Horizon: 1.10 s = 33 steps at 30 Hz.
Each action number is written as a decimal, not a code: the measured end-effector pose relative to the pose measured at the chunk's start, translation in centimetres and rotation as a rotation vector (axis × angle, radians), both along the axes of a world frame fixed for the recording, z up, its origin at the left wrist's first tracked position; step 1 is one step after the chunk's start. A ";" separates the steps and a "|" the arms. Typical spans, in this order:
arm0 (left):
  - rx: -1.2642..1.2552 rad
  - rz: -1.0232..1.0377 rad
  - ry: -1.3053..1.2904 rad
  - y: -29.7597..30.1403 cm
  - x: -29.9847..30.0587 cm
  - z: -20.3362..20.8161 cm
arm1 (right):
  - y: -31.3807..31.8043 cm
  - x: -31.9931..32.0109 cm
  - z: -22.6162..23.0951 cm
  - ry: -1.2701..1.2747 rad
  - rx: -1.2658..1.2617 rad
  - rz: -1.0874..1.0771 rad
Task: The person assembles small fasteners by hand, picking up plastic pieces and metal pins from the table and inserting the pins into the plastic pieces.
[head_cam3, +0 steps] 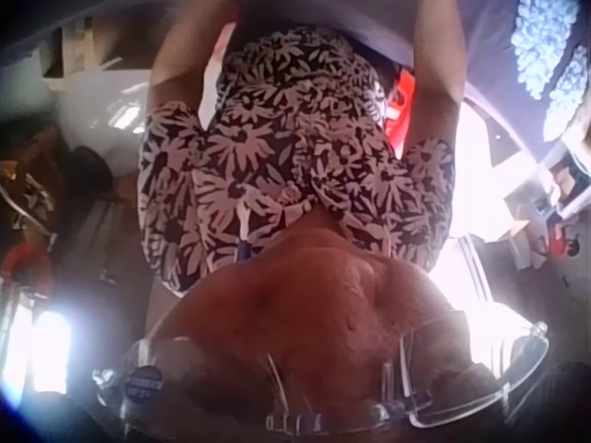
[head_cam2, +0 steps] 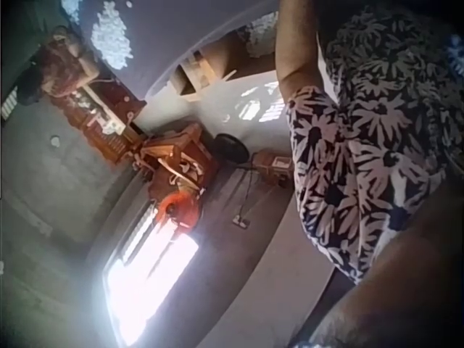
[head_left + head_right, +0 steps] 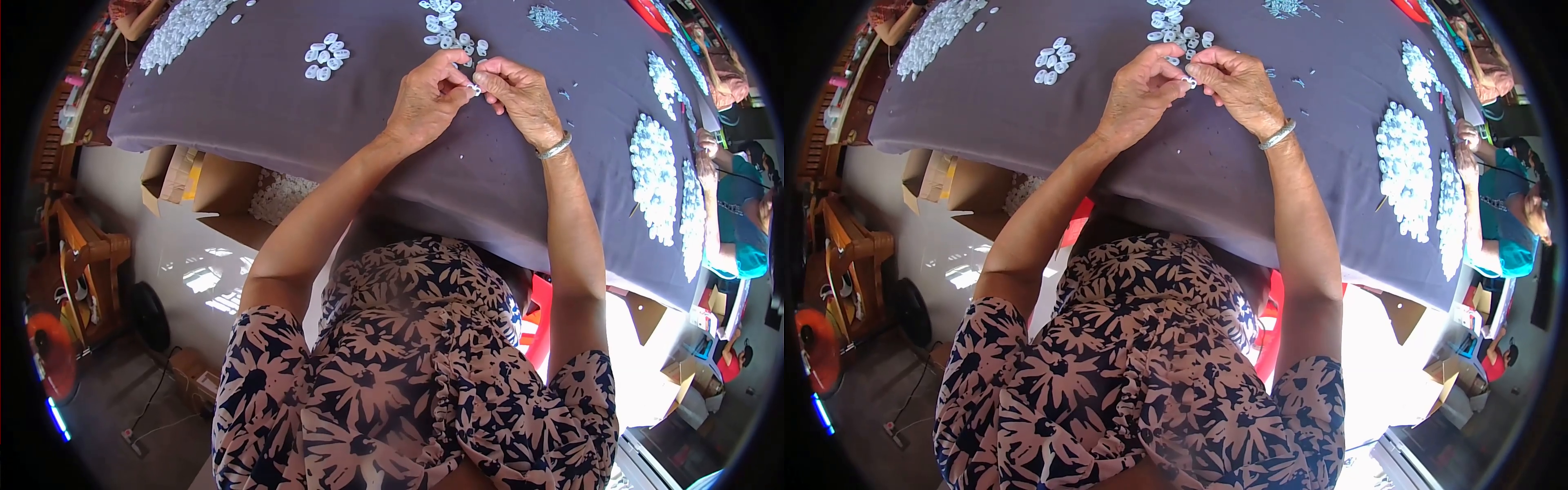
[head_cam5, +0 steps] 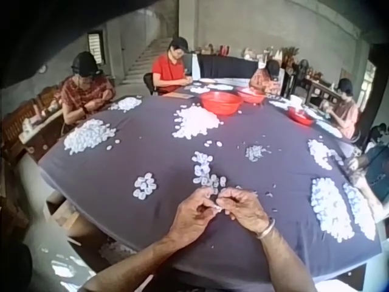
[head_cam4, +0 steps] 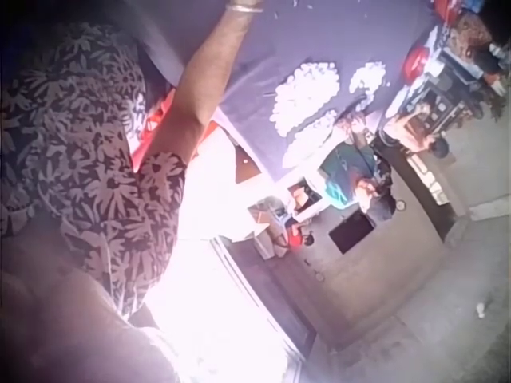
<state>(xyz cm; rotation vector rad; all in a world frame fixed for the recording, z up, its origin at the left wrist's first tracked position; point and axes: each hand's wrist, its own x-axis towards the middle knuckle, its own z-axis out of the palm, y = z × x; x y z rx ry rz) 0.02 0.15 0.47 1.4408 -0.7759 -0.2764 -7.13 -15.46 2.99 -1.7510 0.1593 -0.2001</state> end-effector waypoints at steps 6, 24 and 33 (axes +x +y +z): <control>0.003 0.001 -0.003 0.0 0.0 -0.1 | 0.0 0.2 -0.2 -0.007 -0.043 0.008; 0.001 0.025 0.028 0.0 0.1 -0.3 | 0.6 0.1 0.5 0.003 -0.037 -0.009; -0.016 0.014 0.049 -0.1 0.1 -0.4 | 0.8 0.1 0.5 0.000 -0.045 -0.024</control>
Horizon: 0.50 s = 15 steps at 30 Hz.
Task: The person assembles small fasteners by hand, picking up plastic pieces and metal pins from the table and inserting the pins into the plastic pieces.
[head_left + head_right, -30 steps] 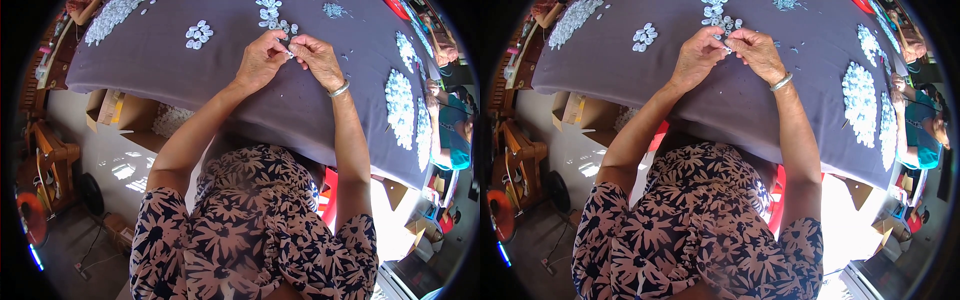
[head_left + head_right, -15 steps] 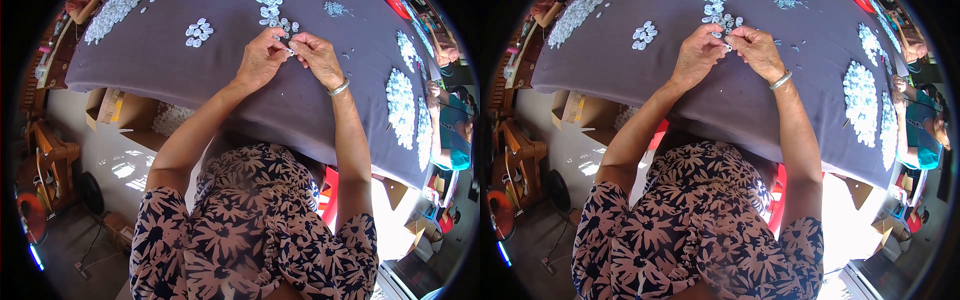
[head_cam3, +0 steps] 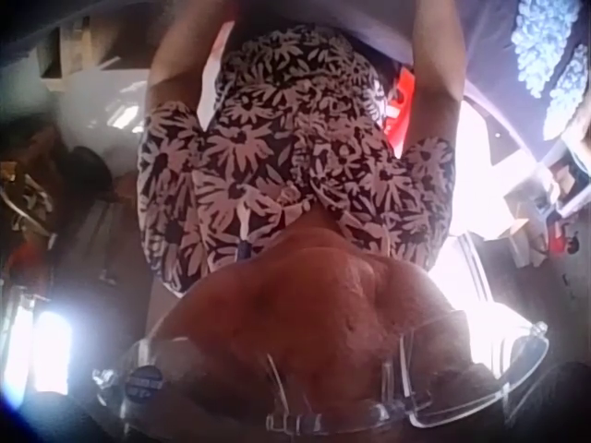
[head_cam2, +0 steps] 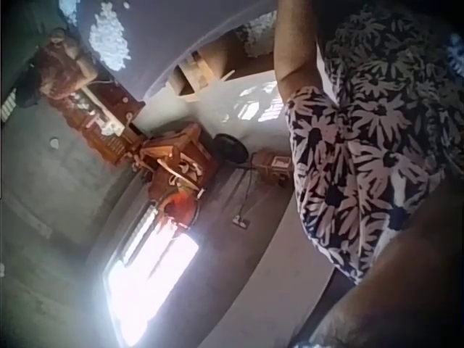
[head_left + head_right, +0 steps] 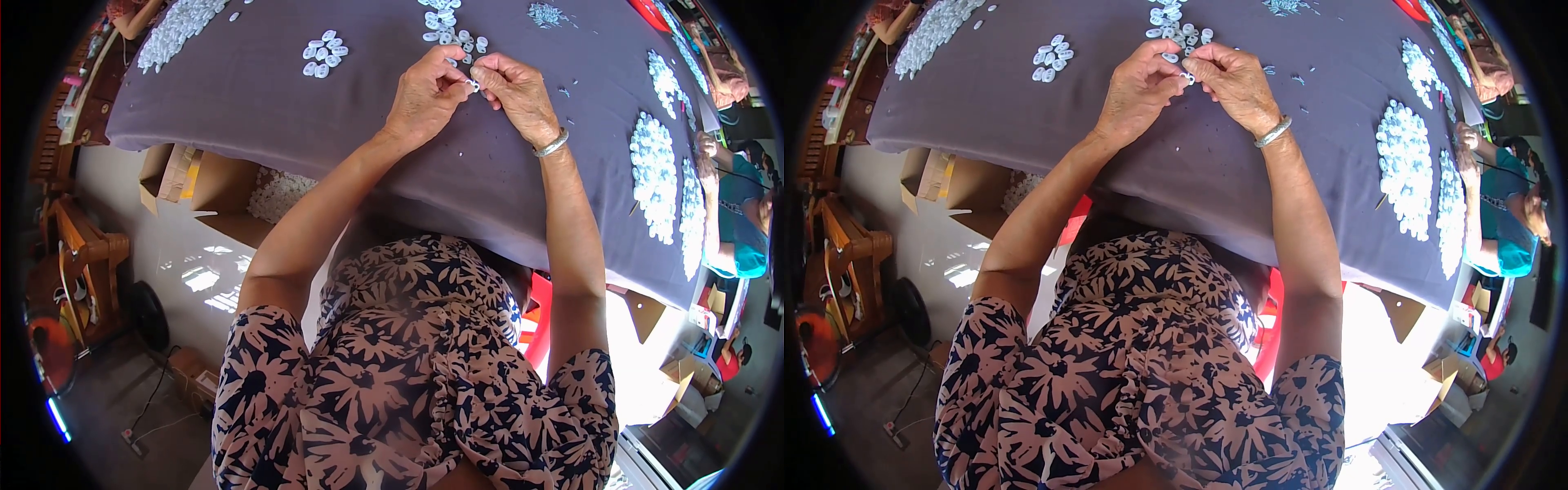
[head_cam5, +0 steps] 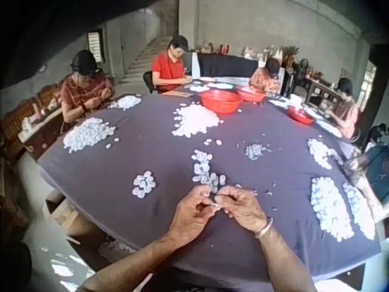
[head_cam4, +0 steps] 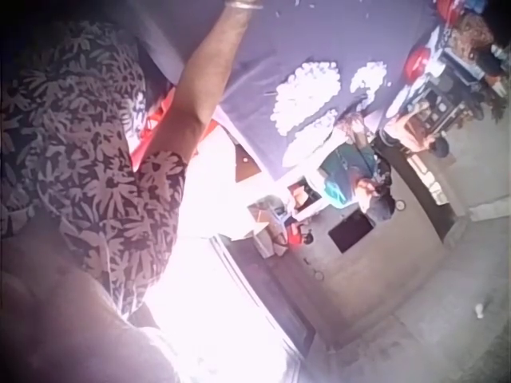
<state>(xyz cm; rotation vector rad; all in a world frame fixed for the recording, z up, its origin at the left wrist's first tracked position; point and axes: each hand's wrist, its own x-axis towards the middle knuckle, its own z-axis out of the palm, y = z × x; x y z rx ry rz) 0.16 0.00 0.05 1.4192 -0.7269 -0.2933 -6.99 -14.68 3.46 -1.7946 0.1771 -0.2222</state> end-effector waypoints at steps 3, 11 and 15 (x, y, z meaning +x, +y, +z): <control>-0.004 -0.009 -0.002 0.0 0.0 0.0 | -0.1 0.0 -0.1 0.004 -0.007 0.008; 0.030 0.001 0.024 0.1 0.0 0.1 | -0.2 0.0 -0.3 -0.028 -0.068 0.041; 0.026 0.012 -0.008 0.1 -0.1 -0.1 | -0.1 0.0 -0.3 -0.017 -0.105 0.037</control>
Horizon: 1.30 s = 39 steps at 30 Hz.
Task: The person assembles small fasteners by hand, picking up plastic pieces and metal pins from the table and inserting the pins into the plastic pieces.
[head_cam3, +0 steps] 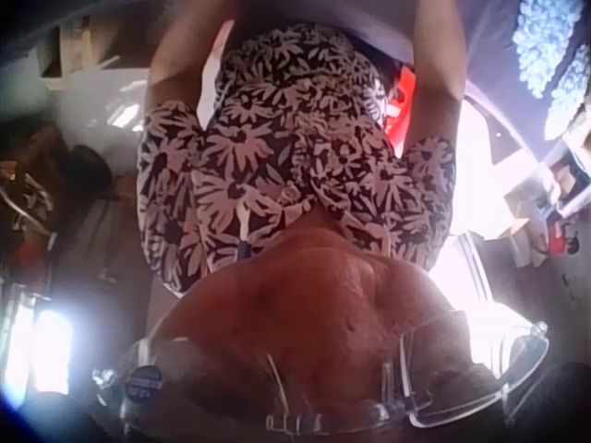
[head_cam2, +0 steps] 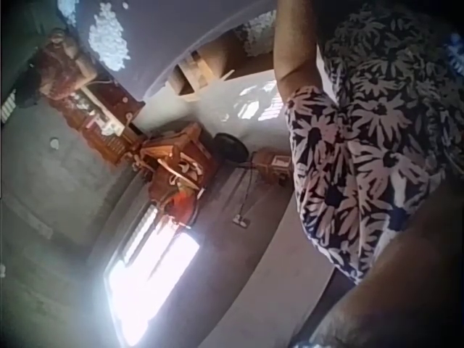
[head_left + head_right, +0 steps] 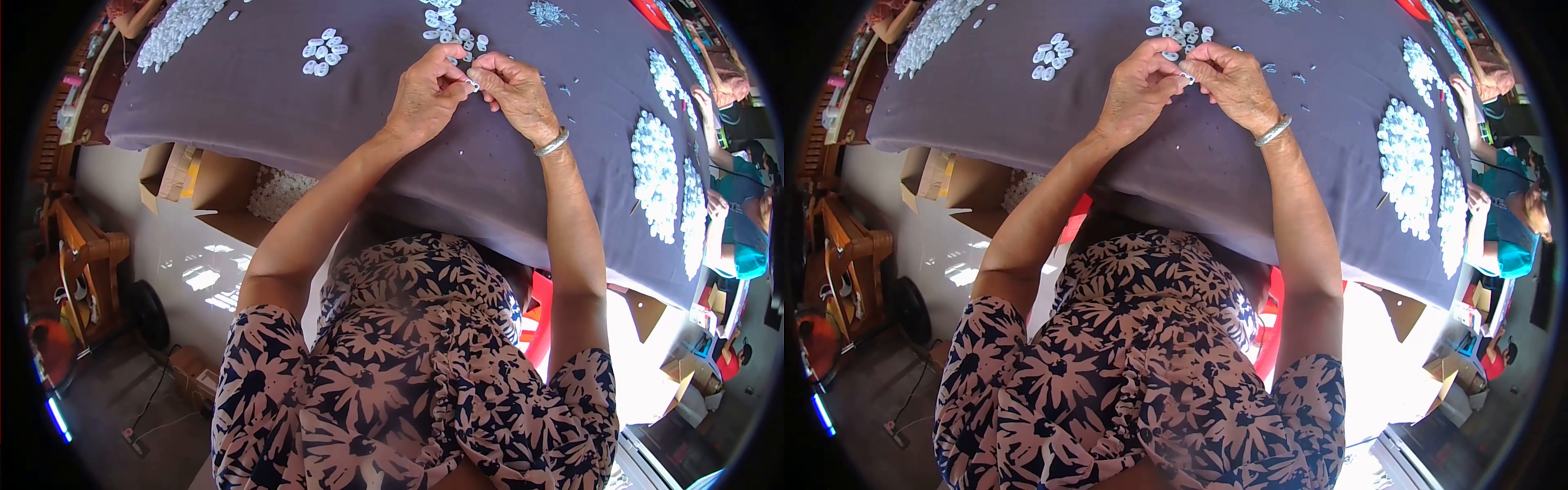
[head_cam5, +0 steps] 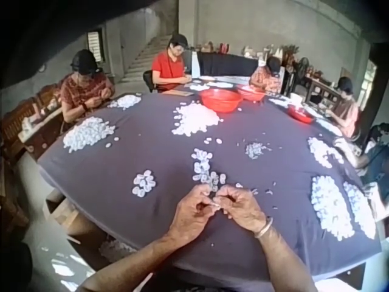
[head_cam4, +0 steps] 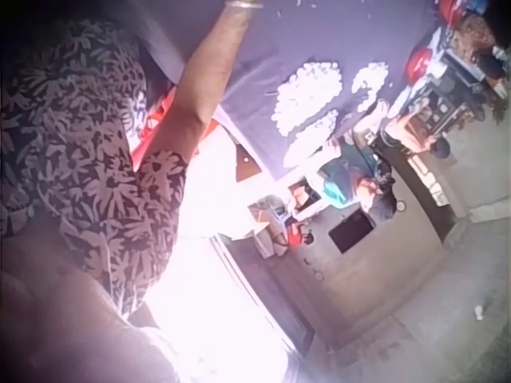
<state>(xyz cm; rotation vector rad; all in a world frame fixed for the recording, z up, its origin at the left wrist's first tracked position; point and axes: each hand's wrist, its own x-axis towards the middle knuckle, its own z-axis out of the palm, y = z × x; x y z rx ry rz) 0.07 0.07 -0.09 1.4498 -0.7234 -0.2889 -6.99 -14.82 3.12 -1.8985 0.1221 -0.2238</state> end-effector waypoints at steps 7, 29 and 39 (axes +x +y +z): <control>-0.033 0.014 0.010 -0.2 -0.4 0.3 | 0.6 0.1 -0.3 -0.068 -0.101 -0.045; -0.114 0.094 0.067 0.2 -0.2 1.4 | 1.0 -0.4 1.2 -0.052 0.112 -0.141; -0.024 0.064 -0.014 0.6 0.4 1.3 | 1.0 -0.1 0.1 -0.032 0.086 -0.015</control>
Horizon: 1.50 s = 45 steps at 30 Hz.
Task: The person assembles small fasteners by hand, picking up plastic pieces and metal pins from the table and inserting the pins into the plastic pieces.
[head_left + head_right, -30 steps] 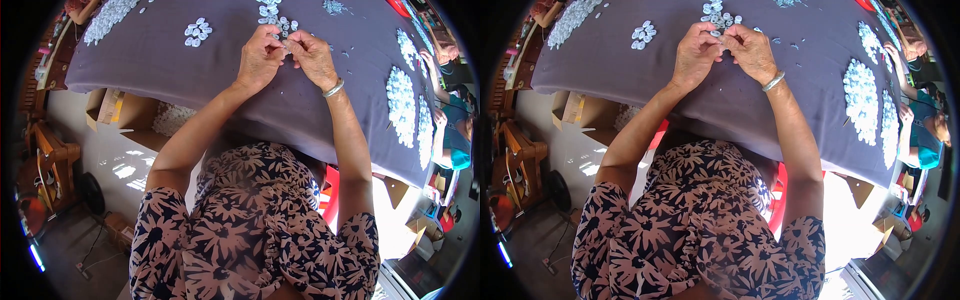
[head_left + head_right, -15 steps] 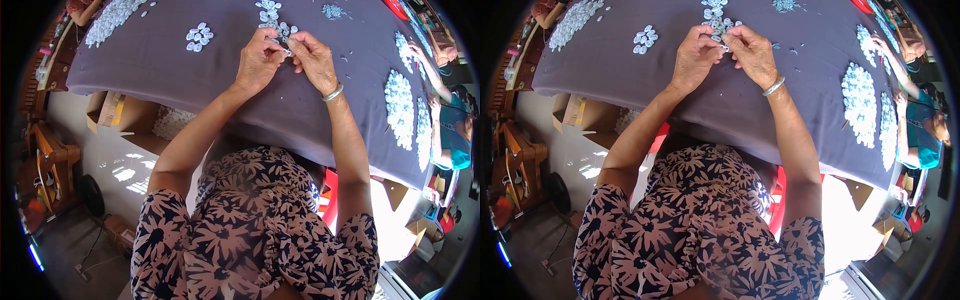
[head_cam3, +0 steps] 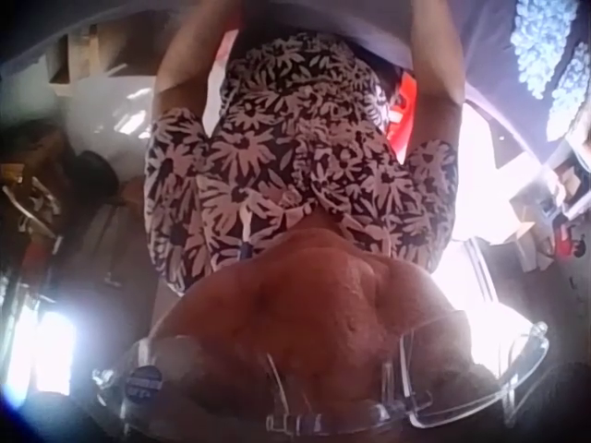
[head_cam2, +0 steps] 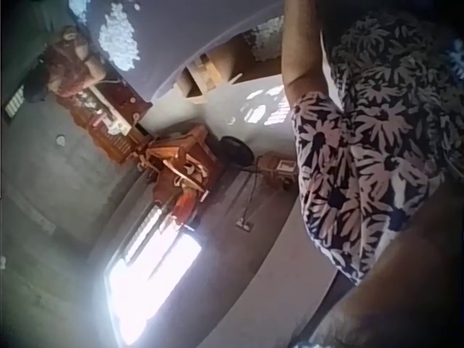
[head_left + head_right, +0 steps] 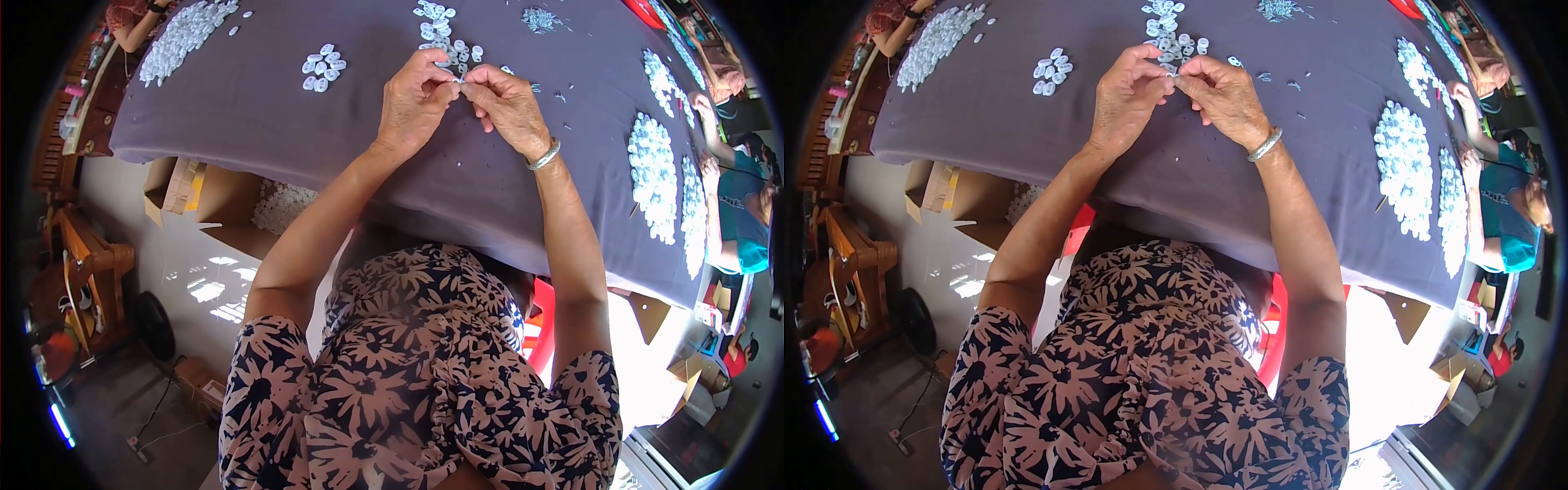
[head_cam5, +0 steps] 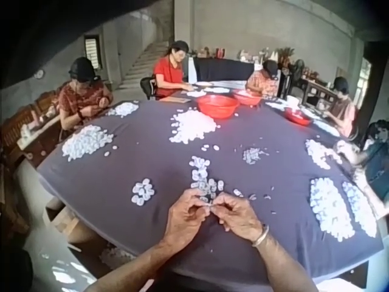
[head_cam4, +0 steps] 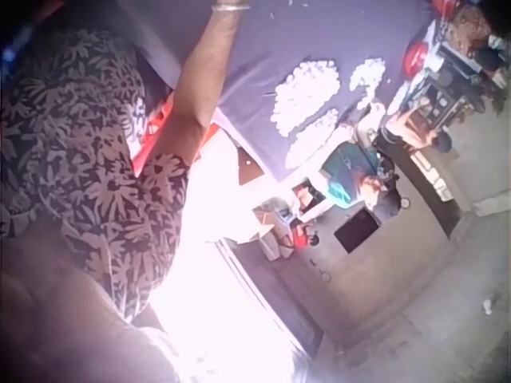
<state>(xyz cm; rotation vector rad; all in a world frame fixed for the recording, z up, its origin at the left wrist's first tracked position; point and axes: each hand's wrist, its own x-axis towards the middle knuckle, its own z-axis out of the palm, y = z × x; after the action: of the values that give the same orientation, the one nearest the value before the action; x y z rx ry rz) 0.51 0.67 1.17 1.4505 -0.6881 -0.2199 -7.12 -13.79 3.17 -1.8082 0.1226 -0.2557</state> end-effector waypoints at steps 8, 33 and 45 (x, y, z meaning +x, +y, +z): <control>-0.031 -0.118 0.147 0.3 0.3 0.5 | -0.2 -0.3 0.0 -0.001 -0.022 -0.012; -0.045 -0.116 0.119 0.0 -0.2 0.4 | -0.2 0.1 -0.3 -0.078 -0.024 -0.017; 0.084 0.081 -0.265 -0.3 -0.3 -1.0 | -0.4 -0.2 1.1 0.096 -0.105 0.004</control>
<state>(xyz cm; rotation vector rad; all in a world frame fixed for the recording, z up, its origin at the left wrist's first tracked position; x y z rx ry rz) 0.25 0.33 0.13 1.6017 -0.8404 0.0075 -7.32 -14.15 4.31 -1.9251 0.1764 -0.1753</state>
